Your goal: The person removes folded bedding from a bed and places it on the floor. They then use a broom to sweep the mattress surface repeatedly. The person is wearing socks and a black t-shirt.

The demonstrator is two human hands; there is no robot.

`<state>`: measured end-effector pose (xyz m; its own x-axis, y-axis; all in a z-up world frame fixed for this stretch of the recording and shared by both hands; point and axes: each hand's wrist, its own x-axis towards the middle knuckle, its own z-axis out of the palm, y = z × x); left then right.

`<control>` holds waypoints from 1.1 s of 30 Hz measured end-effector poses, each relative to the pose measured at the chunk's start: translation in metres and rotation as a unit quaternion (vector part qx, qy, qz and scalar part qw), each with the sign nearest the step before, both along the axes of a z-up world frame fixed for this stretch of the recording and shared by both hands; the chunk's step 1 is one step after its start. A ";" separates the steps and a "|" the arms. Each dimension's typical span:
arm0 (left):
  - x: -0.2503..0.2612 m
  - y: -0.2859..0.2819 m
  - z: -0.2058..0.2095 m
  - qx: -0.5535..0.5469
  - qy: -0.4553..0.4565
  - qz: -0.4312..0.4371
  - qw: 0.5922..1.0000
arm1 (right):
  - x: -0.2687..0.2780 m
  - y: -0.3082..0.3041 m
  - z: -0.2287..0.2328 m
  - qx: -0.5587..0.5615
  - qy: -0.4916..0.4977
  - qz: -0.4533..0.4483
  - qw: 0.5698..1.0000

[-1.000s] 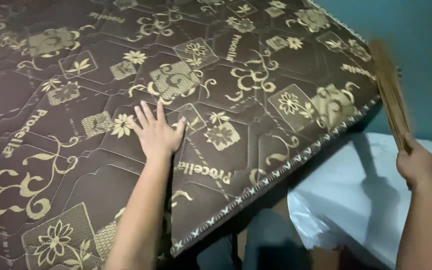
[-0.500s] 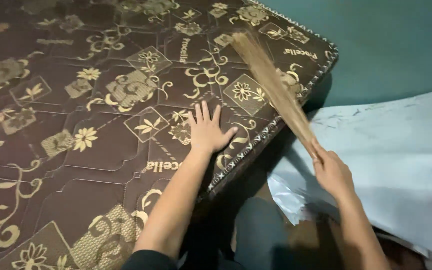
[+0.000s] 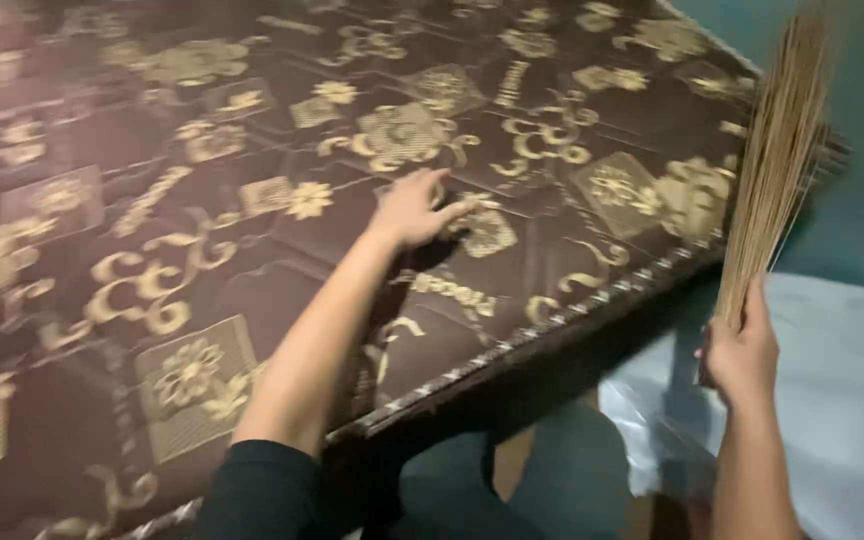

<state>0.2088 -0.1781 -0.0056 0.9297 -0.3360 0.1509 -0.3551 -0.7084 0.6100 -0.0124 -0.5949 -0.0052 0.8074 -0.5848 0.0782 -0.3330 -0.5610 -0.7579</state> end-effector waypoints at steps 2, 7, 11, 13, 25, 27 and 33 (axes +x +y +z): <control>-0.011 0.088 -0.007 0.118 -0.071 0.068 0.988 | 0.046 0.020 -0.003 0.077 -0.030 0.032 0.996; -0.095 0.287 0.017 0.265 0.036 0.430 0.862 | 0.188 0.049 -0.033 -0.184 -0.009 0.168 0.969; -0.134 0.355 -0.012 0.206 0.066 0.564 0.797 | 0.222 0.182 0.013 -0.198 0.163 0.193 0.947; -0.134 0.335 0.000 0.239 0.075 0.545 0.800 | 0.236 0.247 0.026 -0.198 0.193 0.220 0.936; -0.137 0.334 -0.014 0.197 0.038 0.554 0.808 | 0.191 0.574 0.008 -0.128 0.119 0.581 0.795; -0.126 0.363 -0.016 0.186 0.143 0.535 0.811 | 0.143 0.568 0.100 -0.075 0.128 0.660 0.737; -0.154 0.436 -0.033 0.148 0.380 0.439 0.801 | 0.109 0.493 0.120 0.173 0.085 0.653 0.733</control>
<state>0.0546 0.2582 -0.0383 0.6124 0.5805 -0.5367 0.7530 -0.6351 0.1724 0.0966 -0.1019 0.1145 0.6773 0.7333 -0.0594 0.2102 -0.2703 -0.9395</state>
